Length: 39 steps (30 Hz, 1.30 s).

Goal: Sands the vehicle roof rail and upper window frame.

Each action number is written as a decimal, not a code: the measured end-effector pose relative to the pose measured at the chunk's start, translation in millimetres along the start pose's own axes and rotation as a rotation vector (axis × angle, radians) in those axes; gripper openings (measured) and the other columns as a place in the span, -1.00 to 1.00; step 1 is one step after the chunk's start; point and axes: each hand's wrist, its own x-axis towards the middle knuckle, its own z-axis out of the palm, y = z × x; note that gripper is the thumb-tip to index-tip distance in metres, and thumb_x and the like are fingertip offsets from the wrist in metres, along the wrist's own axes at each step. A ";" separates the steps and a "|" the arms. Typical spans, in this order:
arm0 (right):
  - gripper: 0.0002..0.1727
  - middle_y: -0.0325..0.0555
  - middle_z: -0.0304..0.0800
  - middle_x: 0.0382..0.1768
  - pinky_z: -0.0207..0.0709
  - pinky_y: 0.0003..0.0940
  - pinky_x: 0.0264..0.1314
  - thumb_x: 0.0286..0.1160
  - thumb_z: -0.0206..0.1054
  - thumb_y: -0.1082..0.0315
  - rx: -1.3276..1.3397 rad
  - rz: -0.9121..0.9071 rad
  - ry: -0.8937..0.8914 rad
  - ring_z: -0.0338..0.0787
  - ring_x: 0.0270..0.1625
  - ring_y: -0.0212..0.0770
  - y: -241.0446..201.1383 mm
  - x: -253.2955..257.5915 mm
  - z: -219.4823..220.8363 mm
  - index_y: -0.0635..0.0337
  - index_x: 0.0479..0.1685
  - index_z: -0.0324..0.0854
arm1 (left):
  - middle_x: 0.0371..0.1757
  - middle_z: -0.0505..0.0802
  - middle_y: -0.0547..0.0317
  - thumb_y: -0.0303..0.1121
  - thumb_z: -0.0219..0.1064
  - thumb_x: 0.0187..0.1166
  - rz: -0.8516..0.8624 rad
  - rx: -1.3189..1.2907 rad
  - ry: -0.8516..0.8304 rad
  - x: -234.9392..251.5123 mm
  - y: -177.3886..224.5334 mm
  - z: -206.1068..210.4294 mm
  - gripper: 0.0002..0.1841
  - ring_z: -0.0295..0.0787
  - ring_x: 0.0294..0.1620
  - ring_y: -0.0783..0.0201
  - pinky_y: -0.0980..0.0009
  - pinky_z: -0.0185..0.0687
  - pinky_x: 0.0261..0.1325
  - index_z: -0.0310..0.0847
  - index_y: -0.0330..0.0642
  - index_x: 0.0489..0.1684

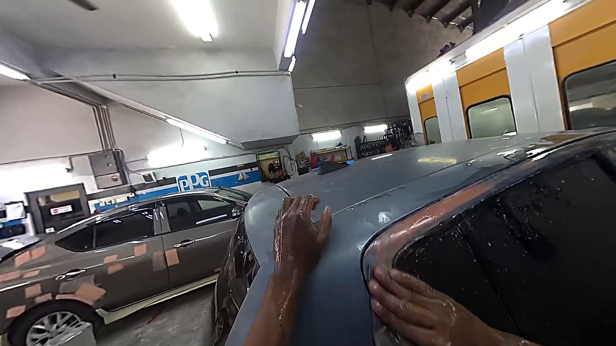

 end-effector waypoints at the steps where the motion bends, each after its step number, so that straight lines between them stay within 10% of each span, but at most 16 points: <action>1: -0.50 -0.21 0.51 0.68 -0.09 0.05 0.92 0.74 0.01 0.16 -0.016 -0.053 -0.040 0.26 0.83 -0.15 4.7 -3.9 -3.6 0.01 0.56 0.58 | -0.01 0.89 0.15 -0.05 0.25 0.63 0.005 0.003 -0.005 -1.0 0.1 -0.4 -0.64 0.77 0.16 0.09 0.05 0.67 0.22 0.81 -0.14 -0.01; 5: -0.53 -0.22 0.75 0.46 0.23 0.17 0.77 0.65 0.06 0.18 -0.114 0.151 0.126 0.54 0.67 -0.15 9.1 3.7 -2.9 -0.02 0.40 0.74 | -0.04 0.89 0.16 -0.05 0.26 0.62 -0.001 -0.005 -0.005 -2.0 2.1 -0.3 -0.64 0.77 0.14 0.09 0.04 0.66 0.19 0.80 -0.13 -0.01; 8: -0.51 -0.22 0.55 0.65 -0.05 0.09 0.91 0.73 0.04 0.16 -0.068 0.002 -0.024 0.30 0.81 -0.16 -0.3 -8.4 -8.6 -0.01 0.55 0.59 | -0.03 0.89 0.18 -0.03 0.26 0.62 -0.004 0.001 -0.023 -1.0 2.7 0.1 -0.63 0.77 0.15 0.09 0.04 0.65 0.20 0.81 -0.11 -0.01; 12: -0.52 -0.20 0.74 0.47 0.28 0.10 0.76 0.66 0.05 0.19 -0.107 0.129 0.106 0.55 0.66 -0.13 8.7 -1.6 -8.4 0.01 0.41 0.72 | -0.06 0.89 0.20 -0.04 0.25 0.60 -0.007 -0.003 0.003 -2.7 2.8 -0.4 -0.65 0.77 0.12 0.11 0.06 0.66 0.17 0.81 -0.11 -0.04; 15: -0.52 -0.23 0.55 0.65 -0.05 0.08 0.91 0.72 0.05 0.19 -0.007 -0.078 -0.054 0.29 0.82 -0.15 10.9 -9.6 -14.8 0.01 0.53 0.61 | -0.05 0.89 0.20 -0.04 0.25 0.61 0.006 0.017 -0.012 0.1 2.4 -1.4 -0.64 0.77 0.13 0.12 0.07 0.66 0.19 0.82 -0.10 -0.04; 19: -0.54 -0.21 0.75 0.46 0.28 0.09 0.76 0.65 0.07 0.19 -0.074 0.100 0.076 0.55 0.66 -0.14 7.4 1.5 -11.0 0.00 0.39 0.74 | -0.08 0.89 0.21 -0.05 0.23 0.61 0.001 0.028 -0.010 -0.8 3.1 -1.9 -0.65 0.77 0.10 0.13 0.08 0.65 0.17 0.82 -0.09 -0.07; 22: -0.52 -0.30 0.57 0.64 -0.05 0.11 0.90 0.72 0.05 0.14 -0.056 -0.023 -0.029 0.32 0.80 -0.22 5.2 -7.1 -12.3 -0.07 0.54 0.61 | -0.08 0.89 0.23 -0.02 0.23 0.61 0.010 0.044 -0.013 1.0 2.2 -2.0 -0.64 0.77 0.11 0.14 0.09 0.65 0.20 0.82 -0.08 -0.07; 25: -0.54 -0.34 0.77 0.44 0.20 0.15 0.76 0.62 0.07 0.16 -0.155 0.140 0.126 0.57 0.63 -0.26 9.5 1.9 -8.6 -0.09 0.34 0.78 | -0.10 0.89 0.22 -0.04 0.22 0.61 0.012 0.044 -0.005 -2.3 4.3 -2.2 -0.64 0.77 0.08 0.14 0.11 0.64 0.18 0.82 -0.09 -0.07; 29: -0.53 -0.36 0.58 0.62 -0.01 0.15 0.86 0.67 0.11 0.13 -0.100 -0.024 -0.031 0.34 0.78 -0.24 9.1 -3.4 -16.6 -0.12 0.51 0.62 | -0.09 0.89 0.24 -0.02 0.19 0.60 0.022 0.053 -0.013 0.2 2.6 0.6 -0.63 0.77 0.09 0.16 0.11 0.65 0.19 0.82 -0.07 -0.07; 31: -0.56 -0.42 0.77 0.43 0.26 0.14 0.71 0.60 0.12 0.11 -0.155 0.109 0.109 0.58 0.62 -0.30 26.6 6.5 -17.5 -0.20 0.34 0.77 | -0.11 0.89 0.23 -0.03 0.19 0.59 0.019 0.054 -0.007 -0.3 3.1 0.9 -0.62 0.78 0.07 0.15 0.10 0.65 0.16 0.83 -0.08 -0.09; 34: -0.55 -0.14 0.66 0.55 0.16 0.09 0.81 0.69 0.10 0.20 -0.039 0.002 -0.027 0.44 0.73 -0.09 -2.7 -1.5 -13.6 0.09 0.44 0.67 | -0.09 0.88 0.24 -0.01 0.19 0.60 0.010 0.051 -0.015 1.3 2.8 1.2 -0.62 0.76 0.10 0.15 0.10 0.65 0.18 0.82 -0.07 -0.08; 39: -0.54 -0.40 0.72 0.49 0.24 0.13 0.72 0.66 0.06 0.12 -0.141 0.126 0.097 0.52 0.67 -0.27 17.0 8.3 -8.6 -0.18 0.41 0.73 | -0.10 0.89 0.23 -0.01 0.17 0.62 0.007 0.061 -0.012 -1.1 2.3 0.3 -0.61 0.78 0.10 0.15 0.10 0.66 0.19 0.83 -0.09 -0.08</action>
